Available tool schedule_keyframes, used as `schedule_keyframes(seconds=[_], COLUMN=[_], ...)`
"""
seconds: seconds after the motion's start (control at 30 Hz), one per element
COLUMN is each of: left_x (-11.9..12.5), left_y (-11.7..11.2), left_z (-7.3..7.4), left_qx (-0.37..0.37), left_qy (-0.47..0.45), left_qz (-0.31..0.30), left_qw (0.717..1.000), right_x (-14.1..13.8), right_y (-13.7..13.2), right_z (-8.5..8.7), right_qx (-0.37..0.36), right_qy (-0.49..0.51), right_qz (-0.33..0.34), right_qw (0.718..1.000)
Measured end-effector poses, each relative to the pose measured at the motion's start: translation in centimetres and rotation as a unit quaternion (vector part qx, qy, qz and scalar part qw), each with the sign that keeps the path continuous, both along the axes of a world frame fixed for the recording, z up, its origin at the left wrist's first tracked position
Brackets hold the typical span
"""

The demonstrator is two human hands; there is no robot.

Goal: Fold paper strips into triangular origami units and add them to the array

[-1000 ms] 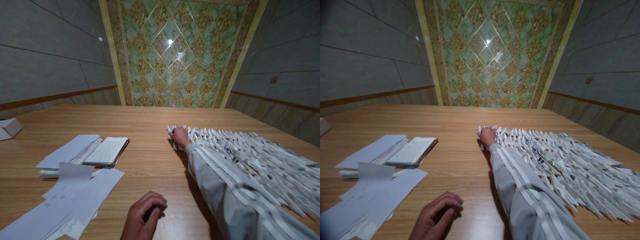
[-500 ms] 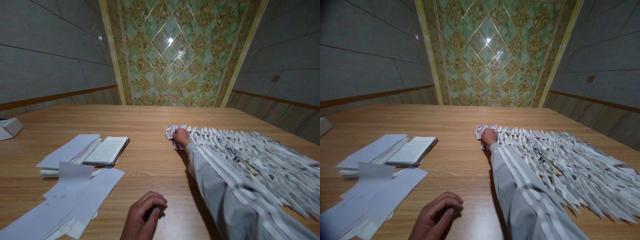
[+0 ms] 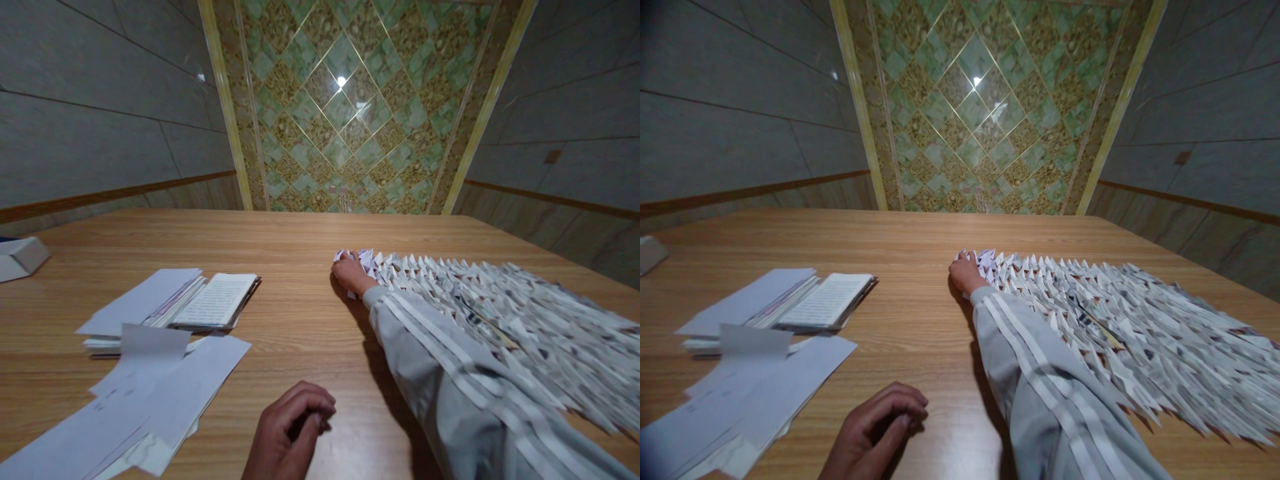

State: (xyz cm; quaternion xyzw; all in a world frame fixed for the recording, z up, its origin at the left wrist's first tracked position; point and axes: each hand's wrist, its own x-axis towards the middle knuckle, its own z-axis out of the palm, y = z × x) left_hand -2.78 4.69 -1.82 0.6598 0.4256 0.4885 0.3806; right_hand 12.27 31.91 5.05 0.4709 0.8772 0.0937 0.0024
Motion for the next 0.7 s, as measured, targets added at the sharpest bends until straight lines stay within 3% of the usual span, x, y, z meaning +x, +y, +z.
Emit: schedule_keyframes(seconds=[0.17,0.4,0.53,0.6,0.7], left_x=[0.0,0.0,0.3,0.5,0.6], left_y=[0.1,-0.2,-0.2,-0.2,-0.3], left_z=[0.0,0.5,1.1,1.3,1.6], left_qx=[0.002,-0.007,0.003,0.006,0.01], left_qy=[0.007,0.016,0.014,0.012,0.021], left_qz=[0.002,0.012,0.024,0.026,0.035], left_qw=[1.0,1.0,1.0,1.0,0.999], right_x=[0.8,2.9,5.2,6.4,7.9], right_y=[-0.1,-1.9,-7.8,-11.8,-16.8], right_z=[0.9,5.4,6.3,5.2,2.2], right_qx=[0.001,-0.033,-0.049,-0.048,-0.051], right_qy=[-0.013,-0.001,0.021,0.028,0.029], right_qz=[0.006,0.012,0.063,0.093,0.125], right_qw=[1.0,0.999,0.997,0.994,0.99])
